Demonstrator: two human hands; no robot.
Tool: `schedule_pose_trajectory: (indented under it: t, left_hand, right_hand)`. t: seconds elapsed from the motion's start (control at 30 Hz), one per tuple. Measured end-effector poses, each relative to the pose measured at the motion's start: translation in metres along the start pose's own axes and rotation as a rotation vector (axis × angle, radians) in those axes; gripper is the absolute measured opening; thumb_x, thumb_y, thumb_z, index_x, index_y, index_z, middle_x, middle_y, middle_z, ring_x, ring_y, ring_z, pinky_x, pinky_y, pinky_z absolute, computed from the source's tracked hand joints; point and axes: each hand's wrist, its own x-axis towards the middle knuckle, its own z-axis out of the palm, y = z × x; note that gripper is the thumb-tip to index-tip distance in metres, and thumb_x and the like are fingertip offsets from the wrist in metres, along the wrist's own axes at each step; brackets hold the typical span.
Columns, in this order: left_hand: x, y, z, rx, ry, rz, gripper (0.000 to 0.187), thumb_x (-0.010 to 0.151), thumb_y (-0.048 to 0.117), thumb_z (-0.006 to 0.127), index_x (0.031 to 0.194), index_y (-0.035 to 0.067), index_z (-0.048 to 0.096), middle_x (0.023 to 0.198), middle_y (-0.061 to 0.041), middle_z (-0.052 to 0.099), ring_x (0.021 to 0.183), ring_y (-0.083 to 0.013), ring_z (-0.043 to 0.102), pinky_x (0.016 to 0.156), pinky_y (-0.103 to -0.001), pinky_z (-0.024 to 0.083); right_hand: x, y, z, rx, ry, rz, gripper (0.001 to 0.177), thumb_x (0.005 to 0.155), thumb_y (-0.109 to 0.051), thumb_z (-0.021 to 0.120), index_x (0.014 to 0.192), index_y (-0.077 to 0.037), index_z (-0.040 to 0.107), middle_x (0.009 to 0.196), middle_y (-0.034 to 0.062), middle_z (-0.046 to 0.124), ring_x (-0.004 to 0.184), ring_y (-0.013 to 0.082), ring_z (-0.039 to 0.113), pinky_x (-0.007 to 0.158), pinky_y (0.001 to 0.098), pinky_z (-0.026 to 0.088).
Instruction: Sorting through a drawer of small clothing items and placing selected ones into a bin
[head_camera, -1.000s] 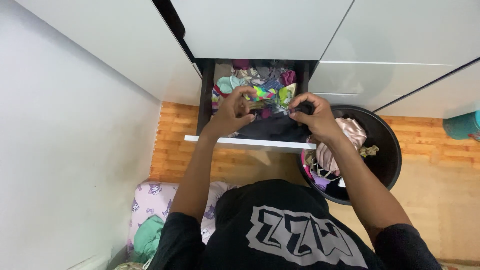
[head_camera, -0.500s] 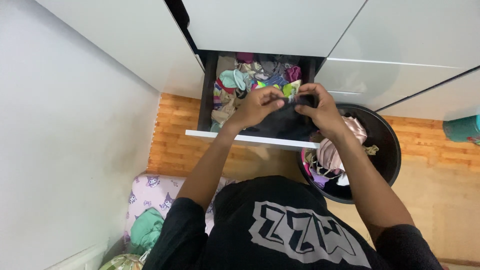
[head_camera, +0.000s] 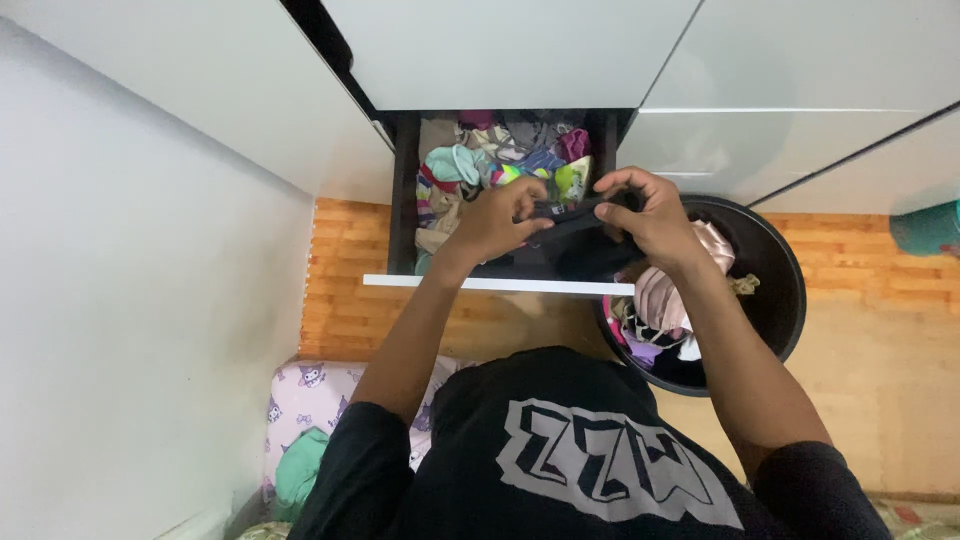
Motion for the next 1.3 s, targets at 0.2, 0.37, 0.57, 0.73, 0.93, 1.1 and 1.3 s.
schedule_pose_trajectory:
  t: [0.2,0.37,0.57,0.73,0.93,1.1,1.3]
  left_hand:
    - [0.000,-0.034,0.006,0.023,0.119,0.253,0.022,0.092,0.028,0.081,0.097,0.009,0.074,0.084,-0.002,0.071,0.073,-0.0100,0.062,0.061,-0.031,0.049]
    - [-0.010,-0.027,-0.018,-0.125,0.016,-0.029,0.024,0.092,0.028,0.078,0.093,0.006,0.069,0.066,-0.002,0.060,0.057,-0.0087,0.046,0.054,-0.030,0.039]
    - [-0.015,-0.050,-0.017,-0.379,0.008,-0.013,0.024,0.098,0.030,0.072,0.093,0.008,0.064,0.071,0.008,0.051,0.063,-0.0028,0.042,0.055,-0.024,0.036]
    - [-0.003,-0.046,-0.002,-0.662,0.047,0.154,0.027,0.111,0.032,0.064,0.098,0.009,0.059,0.082,0.011,0.039,0.074,-0.0017,0.033,0.064,-0.023,0.030]
    - [0.025,0.015,0.000,-0.771,-0.072,0.195,0.022,0.100,0.027,0.073,0.098,0.011,0.058,0.083,0.009,0.054,0.072,-0.0013,0.043,0.062,-0.022,0.034]
    - [0.041,0.063,0.033,-0.309,-0.215,0.282,0.040,0.084,0.026,0.087,0.115,0.007,0.068,0.095,-0.001,0.067,0.089,-0.0109,0.061,0.079,-0.027,0.051]
    - [0.071,0.073,0.109,-0.137,-0.413,0.362,0.038,0.089,0.026,0.080,0.118,0.004,0.069,0.101,-0.014,0.075,0.090,-0.0227,0.073,0.080,-0.036,0.056]
  right_hand:
    - [0.001,0.020,-0.015,0.052,0.093,-0.076,0.015,0.095,0.004,0.072,0.106,-0.003,0.065,0.085,0.0026,0.064,0.067,0.0095,0.060,0.060,0.0239,0.049]
    - [-0.001,0.000,-0.010,0.004,0.208,-0.026,0.013,0.095,0.004,0.071,0.104,-0.004,0.065,0.089,0.0016,0.067,0.072,0.0082,0.062,0.062,0.0234,0.051]
    - [0.005,-0.003,-0.009,0.068,0.248,-0.126,0.011,0.102,0.004,0.070,0.108,-0.004,0.065,0.092,0.0016,0.064,0.077,0.0087,0.060,0.069,0.0250,0.051]
    - [0.001,-0.031,-0.008,0.188,0.274,-0.075,0.011,0.103,0.000,0.065,0.112,-0.007,0.064,0.085,-0.0008,0.061,0.067,0.0087,0.055,0.059,0.0261,0.049]
    - [-0.012,-0.064,-0.051,0.132,0.365,-0.185,0.012,0.106,-0.001,0.066,0.116,-0.007,0.064,0.085,-0.0003,0.060,0.067,0.0100,0.055,0.059,0.0267,0.049]
    - [-0.060,-0.073,-0.112,0.133,0.469,-0.296,0.011,0.106,0.000,0.068,0.116,-0.005,0.065,0.084,0.0011,0.059,0.065,0.0099,0.053,0.059,0.0262,0.045]
    - [-0.112,-0.038,-0.151,0.008,0.646,-0.242,0.012,0.104,0.002,0.068,0.114,-0.005,0.066,0.101,-0.0002,0.067,0.086,0.0084,0.063,0.075,0.0230,0.053]
